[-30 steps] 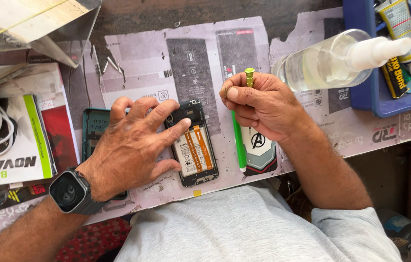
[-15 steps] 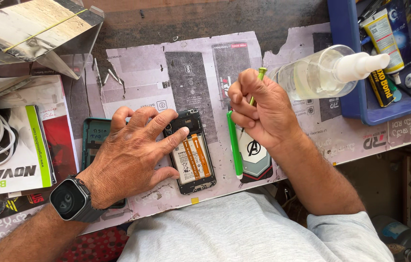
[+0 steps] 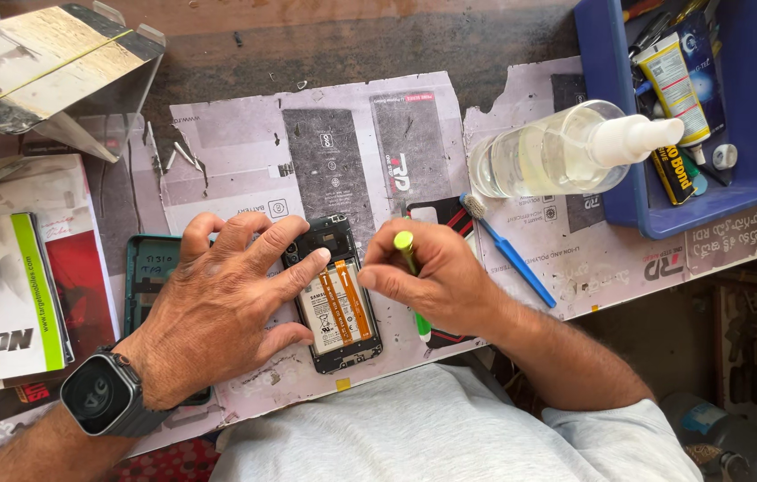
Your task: The person disassembles a smartphone, removes the back cover, and uses a green precision screwdriver to unscrew and remove the camera module. They then use a blue plastic spudger to pry and disconnect components before placing the camera module aside.
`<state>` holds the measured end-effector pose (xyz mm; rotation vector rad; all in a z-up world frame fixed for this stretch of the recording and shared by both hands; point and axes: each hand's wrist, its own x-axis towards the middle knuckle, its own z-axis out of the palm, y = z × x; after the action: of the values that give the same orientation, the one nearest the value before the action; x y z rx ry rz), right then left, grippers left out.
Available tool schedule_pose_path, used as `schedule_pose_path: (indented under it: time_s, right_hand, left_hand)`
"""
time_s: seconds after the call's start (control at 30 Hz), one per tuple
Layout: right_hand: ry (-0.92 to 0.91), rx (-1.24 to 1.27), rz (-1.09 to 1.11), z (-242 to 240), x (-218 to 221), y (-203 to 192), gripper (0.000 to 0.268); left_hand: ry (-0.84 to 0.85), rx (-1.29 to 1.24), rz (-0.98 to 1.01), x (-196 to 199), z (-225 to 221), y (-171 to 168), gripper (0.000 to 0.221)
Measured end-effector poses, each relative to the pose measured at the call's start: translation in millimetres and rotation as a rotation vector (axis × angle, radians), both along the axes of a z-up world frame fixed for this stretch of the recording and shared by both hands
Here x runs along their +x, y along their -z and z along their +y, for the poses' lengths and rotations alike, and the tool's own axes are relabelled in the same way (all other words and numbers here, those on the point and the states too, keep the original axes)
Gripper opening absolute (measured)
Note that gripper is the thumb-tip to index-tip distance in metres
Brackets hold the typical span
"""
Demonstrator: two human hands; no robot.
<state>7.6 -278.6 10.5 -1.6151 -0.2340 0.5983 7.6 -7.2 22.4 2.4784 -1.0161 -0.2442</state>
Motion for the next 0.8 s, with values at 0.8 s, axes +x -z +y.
schedule_pose_path:
  time_s: [0.8]
  right_hand:
    - [-0.355,0.013,-0.902,106,17,-32,0.026]
  left_hand:
    - [-0.322,-0.177,-0.384,-13,106,10,0.013]
